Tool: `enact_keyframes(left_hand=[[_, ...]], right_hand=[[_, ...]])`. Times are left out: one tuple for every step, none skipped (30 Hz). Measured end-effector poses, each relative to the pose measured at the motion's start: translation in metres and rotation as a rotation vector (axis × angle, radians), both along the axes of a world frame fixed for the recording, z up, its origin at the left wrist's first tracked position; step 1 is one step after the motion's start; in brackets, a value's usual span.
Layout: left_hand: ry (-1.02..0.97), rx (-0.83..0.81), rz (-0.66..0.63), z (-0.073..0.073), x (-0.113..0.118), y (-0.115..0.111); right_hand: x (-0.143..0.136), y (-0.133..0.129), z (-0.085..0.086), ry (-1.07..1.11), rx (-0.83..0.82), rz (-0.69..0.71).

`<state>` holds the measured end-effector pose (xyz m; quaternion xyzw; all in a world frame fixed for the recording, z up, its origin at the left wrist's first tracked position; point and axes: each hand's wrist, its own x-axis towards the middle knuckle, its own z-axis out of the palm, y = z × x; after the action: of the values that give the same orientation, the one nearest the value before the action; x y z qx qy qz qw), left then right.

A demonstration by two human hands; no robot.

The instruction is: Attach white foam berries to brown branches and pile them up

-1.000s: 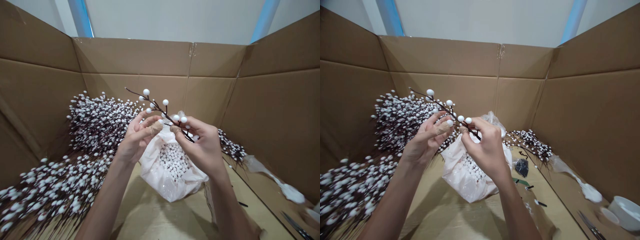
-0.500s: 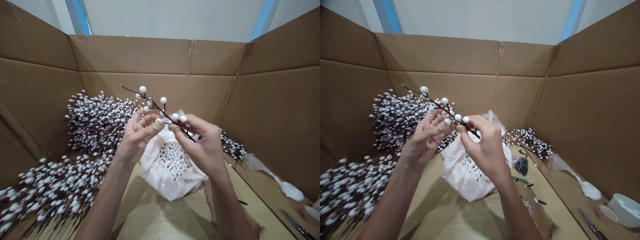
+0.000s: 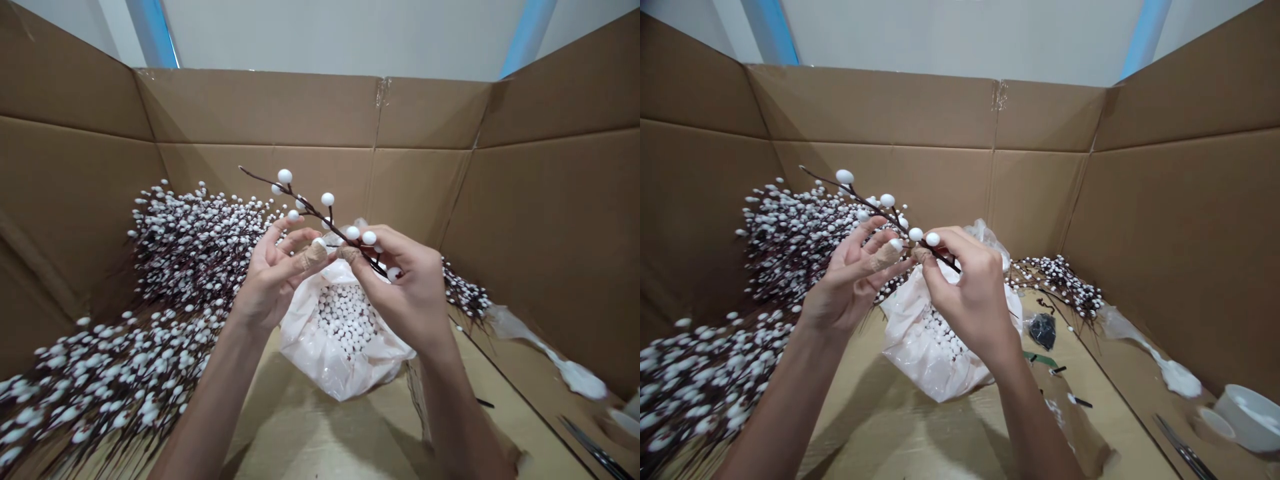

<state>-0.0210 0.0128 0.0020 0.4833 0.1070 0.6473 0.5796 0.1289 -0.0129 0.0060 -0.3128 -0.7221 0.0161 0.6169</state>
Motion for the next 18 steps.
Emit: enact_keyframes(left_hand=[[0.004,0.002,-0.002,-0.0002,0.0001,0.0],[0.008,0.003,-0.005,-0.0005,0.0003,0.0],[0.01,0.005,-0.008,-0.0008,0.0006,0.0002],[0.01,0.005,-0.011,-0.0011,0.0012,0.0003],[0.009,0.005,-0.015,-0.0014,0.002,0.0005],[0.004,0.005,-0.018,-0.0018,0.0029,0.0007],[-0.001,0.005,-0.02,-0.0022,0.0039,0.0009],[-0.006,0.003,-0.022,-0.0025,0.005,0.001],[-0.012,0.001,-0.021,-0.0029,0.0061,0.001],[-0.016,-0.001,-0.017,-0.0032,0.007,0.001],[-0.02,-0.004,-0.01,-0.0036,0.0079,0.001],[-0.023,-0.005,0.0,-0.004,0.0085,0.0009],[-0.022,-0.004,0.008,-0.0043,0.009,0.0009],[-0.02,0.0,0.016,-0.0047,0.0093,0.001],[-0.016,0.004,0.022,-0.005,0.0094,0.0011],[-0.013,0.009,0.025,-0.0053,0.0094,0.0012],[-0.012,0.011,0.026,-0.0056,0.0093,0.0014],[-0.013,0.011,0.027,-0.0057,0.0092,0.0015]], right_hand=[[0.0,-0.0001,0.0,-0.004,0.005,-0.004],[0.0,-0.0001,0.0,-0.006,0.011,-0.007],[0.0001,-0.0002,-0.0001,-0.005,0.017,-0.011],[0.0,-0.0003,-0.0003,-0.001,0.022,-0.015],[0.0,-0.0005,-0.0006,0.004,0.029,-0.02],[-0.0002,-0.0006,-0.0009,0.011,0.038,-0.028],[-0.0004,-0.0008,-0.0012,0.016,0.049,-0.039],[-0.0007,-0.0011,-0.0014,0.019,0.061,-0.05],[-0.0011,-0.0013,-0.0017,0.021,0.073,-0.062],[-0.0016,-0.0017,-0.0019,0.022,0.083,-0.074],[-0.0022,-0.002,-0.0021,0.022,0.09,-0.084],[-0.0028,-0.0022,-0.0022,0.023,0.091,-0.093],[-0.0035,-0.0024,-0.0023,0.025,0.09,-0.102],[-0.0042,-0.0026,-0.0024,0.028,0.087,-0.109],[-0.0048,-0.0027,-0.0024,0.033,0.084,-0.114],[-0.0053,-0.0028,-0.0024,0.038,0.08,-0.115],[-0.0058,-0.0029,-0.0024,0.042,0.077,-0.112],[-0.0062,-0.0029,-0.0024,0.048,0.073,-0.104]])
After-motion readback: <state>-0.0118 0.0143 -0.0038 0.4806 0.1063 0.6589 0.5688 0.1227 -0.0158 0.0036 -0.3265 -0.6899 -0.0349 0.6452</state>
